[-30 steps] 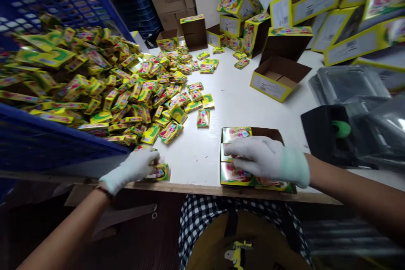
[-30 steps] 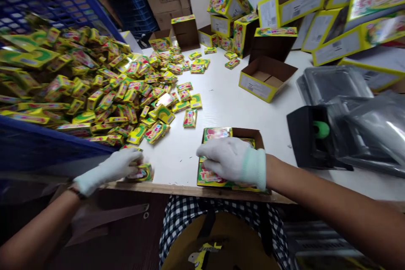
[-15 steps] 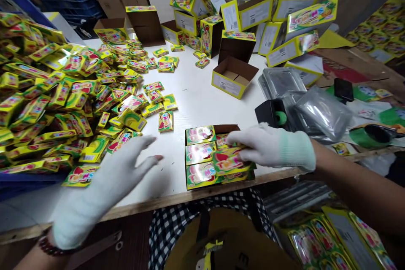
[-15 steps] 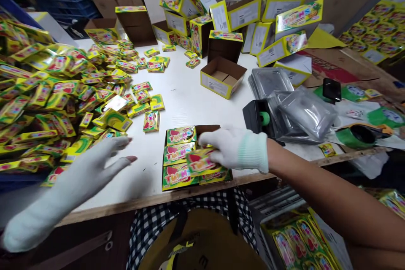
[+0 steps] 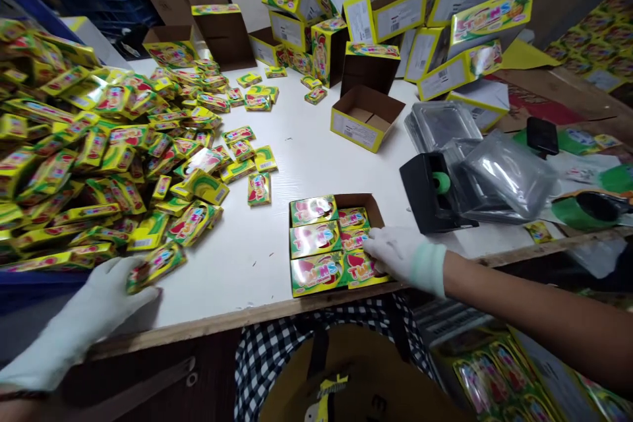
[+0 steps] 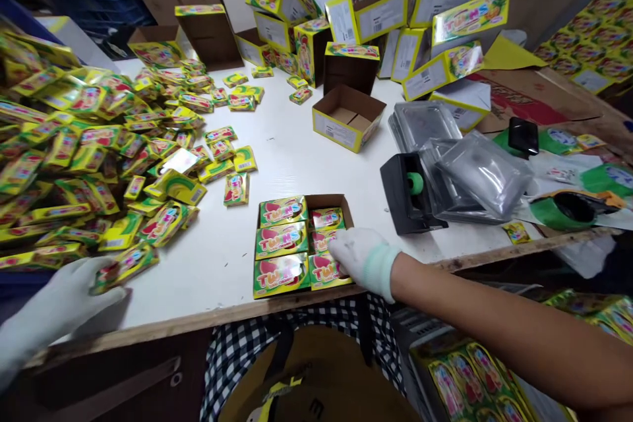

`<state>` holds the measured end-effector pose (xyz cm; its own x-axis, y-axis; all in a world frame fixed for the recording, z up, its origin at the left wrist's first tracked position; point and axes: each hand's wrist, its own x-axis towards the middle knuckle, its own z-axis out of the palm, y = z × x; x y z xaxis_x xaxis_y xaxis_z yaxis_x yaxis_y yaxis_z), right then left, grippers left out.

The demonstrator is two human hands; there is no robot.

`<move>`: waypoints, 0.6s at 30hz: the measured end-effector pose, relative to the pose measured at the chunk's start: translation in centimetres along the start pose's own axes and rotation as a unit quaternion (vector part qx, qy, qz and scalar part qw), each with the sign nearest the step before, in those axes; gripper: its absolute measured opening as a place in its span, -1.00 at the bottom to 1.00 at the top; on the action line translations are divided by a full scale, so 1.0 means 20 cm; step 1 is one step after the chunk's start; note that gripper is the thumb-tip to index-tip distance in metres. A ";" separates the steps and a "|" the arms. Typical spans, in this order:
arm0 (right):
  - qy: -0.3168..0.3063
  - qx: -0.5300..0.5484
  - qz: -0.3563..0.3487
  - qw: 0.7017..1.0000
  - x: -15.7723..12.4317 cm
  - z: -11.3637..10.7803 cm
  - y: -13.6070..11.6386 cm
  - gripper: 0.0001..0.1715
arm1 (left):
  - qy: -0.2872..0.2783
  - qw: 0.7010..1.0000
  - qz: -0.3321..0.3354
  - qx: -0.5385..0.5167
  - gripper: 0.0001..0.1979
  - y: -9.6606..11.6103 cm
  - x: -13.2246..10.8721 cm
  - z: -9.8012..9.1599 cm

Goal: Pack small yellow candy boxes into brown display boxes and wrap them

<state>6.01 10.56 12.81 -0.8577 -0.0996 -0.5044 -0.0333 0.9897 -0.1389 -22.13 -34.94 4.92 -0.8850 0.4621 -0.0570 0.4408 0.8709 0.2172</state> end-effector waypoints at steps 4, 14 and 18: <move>0.012 0.038 -0.025 0.999 0.00 0.05 0.05 -0.71 | -0.057 0.998 0.010 0.032 -0.72 0.22 -0.05 0.00; 0.304 0.160 -0.145 0.928 0.10 -0.30 -0.07 -0.66 | 0.182 0.932 0.310 -0.045 -0.56 1.06 -0.17 -0.21; 0.206 0.055 -0.118 0.970 0.10 -0.52 -0.13 -0.65 | 0.217 0.871 0.438 -0.044 -0.51 1.37 -0.15 -0.20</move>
<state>-1.05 8.80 21.02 -0.9657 -0.2506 -0.0671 -0.2184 0.9248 -0.3114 -7.99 -13.20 14.85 -0.1972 0.8196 0.5378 0.9791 0.1919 0.0665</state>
